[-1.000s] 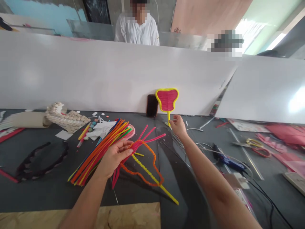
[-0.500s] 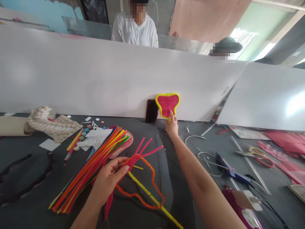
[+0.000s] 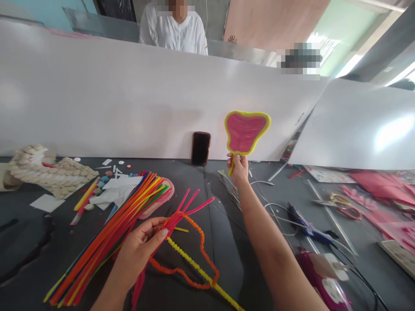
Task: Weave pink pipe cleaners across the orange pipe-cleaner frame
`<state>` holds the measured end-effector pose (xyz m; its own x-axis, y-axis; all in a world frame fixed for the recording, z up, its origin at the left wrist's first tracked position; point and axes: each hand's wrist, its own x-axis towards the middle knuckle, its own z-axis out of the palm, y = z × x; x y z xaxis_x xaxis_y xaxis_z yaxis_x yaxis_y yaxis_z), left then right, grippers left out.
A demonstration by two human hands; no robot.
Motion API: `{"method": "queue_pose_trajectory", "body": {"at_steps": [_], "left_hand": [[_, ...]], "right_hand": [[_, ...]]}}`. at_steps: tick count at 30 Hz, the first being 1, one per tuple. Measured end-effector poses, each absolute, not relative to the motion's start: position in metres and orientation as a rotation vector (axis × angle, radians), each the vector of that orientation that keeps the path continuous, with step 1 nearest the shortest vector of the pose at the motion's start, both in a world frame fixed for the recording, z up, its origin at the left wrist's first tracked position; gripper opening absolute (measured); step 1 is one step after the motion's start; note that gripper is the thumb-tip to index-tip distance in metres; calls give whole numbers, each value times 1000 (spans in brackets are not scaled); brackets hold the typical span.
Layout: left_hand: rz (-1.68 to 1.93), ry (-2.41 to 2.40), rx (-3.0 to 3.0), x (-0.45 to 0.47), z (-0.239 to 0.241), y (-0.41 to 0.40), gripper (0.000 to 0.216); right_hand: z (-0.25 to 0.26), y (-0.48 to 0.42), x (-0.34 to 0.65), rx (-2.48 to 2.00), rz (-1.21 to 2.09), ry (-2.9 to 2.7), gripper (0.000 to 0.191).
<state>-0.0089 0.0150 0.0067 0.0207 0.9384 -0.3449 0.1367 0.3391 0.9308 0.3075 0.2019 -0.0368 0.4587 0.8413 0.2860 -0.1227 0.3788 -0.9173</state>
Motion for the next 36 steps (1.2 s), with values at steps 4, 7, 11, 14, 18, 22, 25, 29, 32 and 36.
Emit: {"method": "queue_pose_trajectory", "body": {"at_steps": [4,7,11,14,18,22,25,29,32,36], "left_hand": [[855,1417,1062,-9,4,16,52],[854,1407,1045,-8,4,17,54],[857,1419,1016,-7,7,18,55],[849,1445,1013,-7,9,18,55],[817,1451,1013,-7,8,18,55],[798,1463,1032,-7,5,19,54],[784,1448,1049,-9,1,19,56],[770,1417,1038,-11,-3,17,59],[773,1408,1045,-11,-1,17,58],[776,1400,1072,-9,3,17,54]], "right_hand": [[-39,196,305,-874,930,-821,31],[-40,195,305,-821,1047,-792,27],[-43,201,308,-794,1151,-761,22],[-47,213,312,-802,1193,-737,20],[-56,235,317,-839,1210,-696,20],[-66,250,321,-886,1186,-653,22],[-73,254,324,-913,1164,-645,24],[-74,252,328,-940,1156,-662,26],[-72,250,329,-952,1158,-678,27],[-71,245,330,-965,1168,-702,29]]}}
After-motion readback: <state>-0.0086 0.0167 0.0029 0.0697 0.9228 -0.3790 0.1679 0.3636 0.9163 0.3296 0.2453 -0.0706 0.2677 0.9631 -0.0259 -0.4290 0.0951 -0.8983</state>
